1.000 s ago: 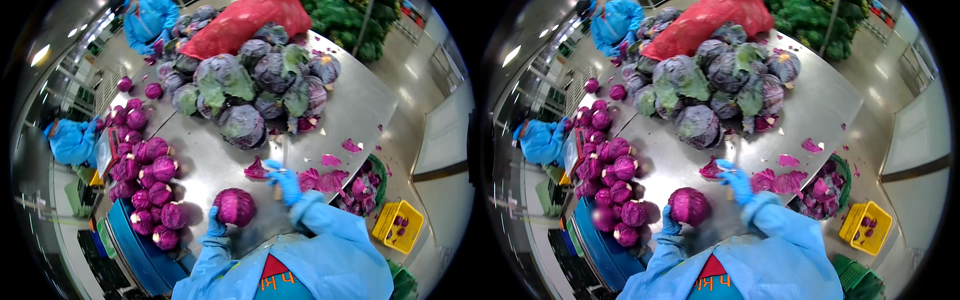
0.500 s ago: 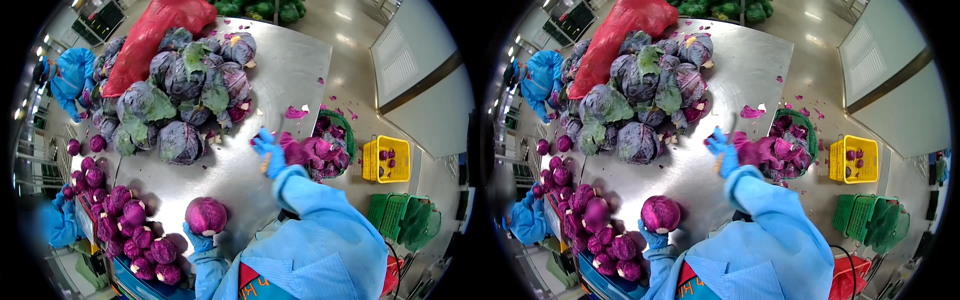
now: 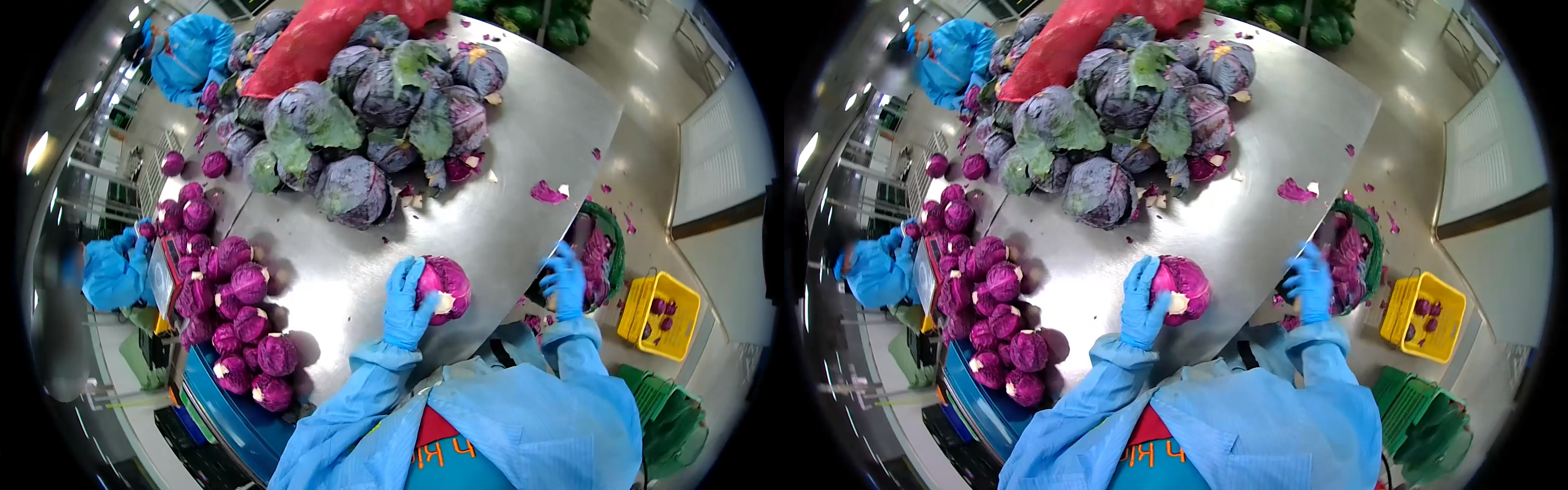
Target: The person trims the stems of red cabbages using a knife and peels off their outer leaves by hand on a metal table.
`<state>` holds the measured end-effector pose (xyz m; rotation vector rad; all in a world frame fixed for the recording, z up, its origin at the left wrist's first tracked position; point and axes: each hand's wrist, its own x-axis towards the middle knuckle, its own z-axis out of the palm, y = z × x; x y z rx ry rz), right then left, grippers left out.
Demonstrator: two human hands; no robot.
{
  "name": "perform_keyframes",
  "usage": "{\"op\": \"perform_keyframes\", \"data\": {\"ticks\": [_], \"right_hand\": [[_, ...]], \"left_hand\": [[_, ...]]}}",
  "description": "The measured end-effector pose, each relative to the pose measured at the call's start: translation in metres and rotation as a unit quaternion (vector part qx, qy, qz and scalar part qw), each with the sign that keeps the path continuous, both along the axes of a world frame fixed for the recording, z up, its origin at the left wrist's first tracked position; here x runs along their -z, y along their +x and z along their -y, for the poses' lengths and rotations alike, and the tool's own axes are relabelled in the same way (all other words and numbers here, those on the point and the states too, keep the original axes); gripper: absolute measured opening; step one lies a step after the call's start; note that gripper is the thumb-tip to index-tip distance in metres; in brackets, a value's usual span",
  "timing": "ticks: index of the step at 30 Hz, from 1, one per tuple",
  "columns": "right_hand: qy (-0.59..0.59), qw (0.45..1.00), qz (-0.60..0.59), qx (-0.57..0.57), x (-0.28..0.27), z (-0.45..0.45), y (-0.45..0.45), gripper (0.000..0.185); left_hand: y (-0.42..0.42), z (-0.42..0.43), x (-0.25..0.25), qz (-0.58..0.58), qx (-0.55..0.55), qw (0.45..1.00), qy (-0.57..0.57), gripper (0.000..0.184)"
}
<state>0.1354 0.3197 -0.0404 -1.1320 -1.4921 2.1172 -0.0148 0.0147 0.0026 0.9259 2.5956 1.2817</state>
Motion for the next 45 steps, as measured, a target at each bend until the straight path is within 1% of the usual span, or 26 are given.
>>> {"op": "perform_keyframes", "data": {"ticks": [1, 2, 3, 4, 5, 8, 9, 12, 13, 16, 19, 20, 22, 23, 26, 27, 30, 33, 36, 39, 42, 45], "right_hand": [[0.013, 0.999, -0.018, -0.032, 0.012, 0.021, -0.006, 0.026], [0.156, 0.962, 0.162, -0.152, -0.007, 0.041, -0.019, 0.032], [0.258, 0.918, 0.204, -0.222, -0.019, 0.057, -0.026, 0.044], [0.247, 0.919, 0.18, -0.248, -0.007, 0.07, -0.029, 0.05], [0.213, 0.929, 0.159, -0.256, -0.023, 0.084, -0.034, 0.051], [0.379, 0.874, 0.089, -0.289, -0.033, 0.105, -0.035, 0.051], [0.361, 0.877, 0.097, -0.301, -0.042, 0.109, -0.037, 0.05], [0.384, 0.86, 0.069, -0.329, -0.045, 0.117, -0.041, 0.049], [0.362, 0.861, 0.069, -0.351, -0.044, 0.117, -0.043, 0.048], [0.335, 0.863, 0.08, -0.369, -0.038, 0.113, -0.051, 0.048], [0.326, 0.847, 0.047, -0.418, -0.034, 0.098, -0.06, 0.05], [0.328, 0.837, 0.045, -0.435, -0.027, 0.091, -0.063, 0.051], [0.332, 0.817, 0.042, -0.47, -0.02, 0.08, -0.073, 0.053], [0.344, 0.8, 0.065, -0.487, -0.019, 0.074, -0.075, 0.055], [0.356, 0.808, 0.079, -0.463, -0.016, 0.07, -0.083, 0.056], [0.376, 0.796, 0.098, -0.463, -0.018, 0.069, -0.085, 0.058], [0.308, 0.816, 0.138, -0.47, -0.035, 0.075, -0.091, 0.059], [0.329, 0.821, 0.171, -0.434, -0.046, 0.08, -0.092, 0.06], [0.479, 0.801, 0.14, -0.331, -0.018, 0.086, -0.089, 0.058], [0.396, 0.852, 0.077, -0.335, -0.014, 0.081, -0.085, 0.053], [0.338, 0.869, 0.122, -0.34, -0.022, 0.08, -0.079, 0.045], [0.375, 0.895, 0.016, -0.241, -0.062, 0.084, -0.095, 0.051]], "left_hand": [[-0.004, -0.005, -0.016, 0.007, 0.034, 0.998, -0.044, 0.091], [-0.009, -0.009, -0.028, 0.022, 0.045, 0.995, -0.085, 0.097], [-0.013, -0.011, -0.038, 0.036, 0.054, 0.99, -0.124, 0.104], [-0.015, -0.014, -0.043, 0.05, 0.057, 0.984, -0.162, 0.111], [-0.017, -0.015, -0.04, 0.075, 0.047, 0.98, -0.178, 0.118], [-0.01, -0.024, -0.031, 0.055, -0.035, 0.981, -0.183, 0.115], [-0.01, -0.025, -0.023, 0.087, -0.049, 0.985, -0.143, 0.121], [-0.009, -0.026, -0.013, 0.068, -0.042, 0.981, -0.176, 0.132], [-0.009, -0.024, -0.014, 0.072, -0.023, 0.977, -0.2, 0.141], [-0.012, -0.032, -0.029, 0.091, -0.022, 0.965, -0.245, 0.141], [-0.014, -0.034, -0.028, 0.1, -0.029, 0.966, -0.238, 0.139], [-0.014, -0.036, -0.027, 0.102, -0.028, 0.967, -0.233, 0.138], [-0.009, -0.043, -0.028, 0.069, -0.039, 0.965, -0.249, 0.135], [-0.007, -0.046, -0.03, 0.053, -0.047, 0.964, -0.257, 0.133], [-0.008, -0.058, -0.036, 0.048, -0.051, 0.961, -0.266, 0.123], [-0.008, -0.06, -0.034, 0.033, -0.06, 0.962, -0.266, 0.12], [-0.012, -0.068, -0.041, 0.08, -0.066, 0.957, -0.27, 0.118], [-0.014, -0.072, -0.043, 0.082, -0.066, 0.956, -0.273, 0.116], [-0.012, -0.071, -0.044, 0.071, -0.077, 0.96, -0.261, 0.113], [-0.013, -0.067, -0.041, 0.087, -0.07, 0.963, -0.247, 0.113], [-0.005, -0.067, -0.039, 0.044, -0.095, 0.962, -0.251, 0.115], [-0.002, -0.073, -0.049, 0.048, -0.097, 0.958, -0.264, 0.115]]}}
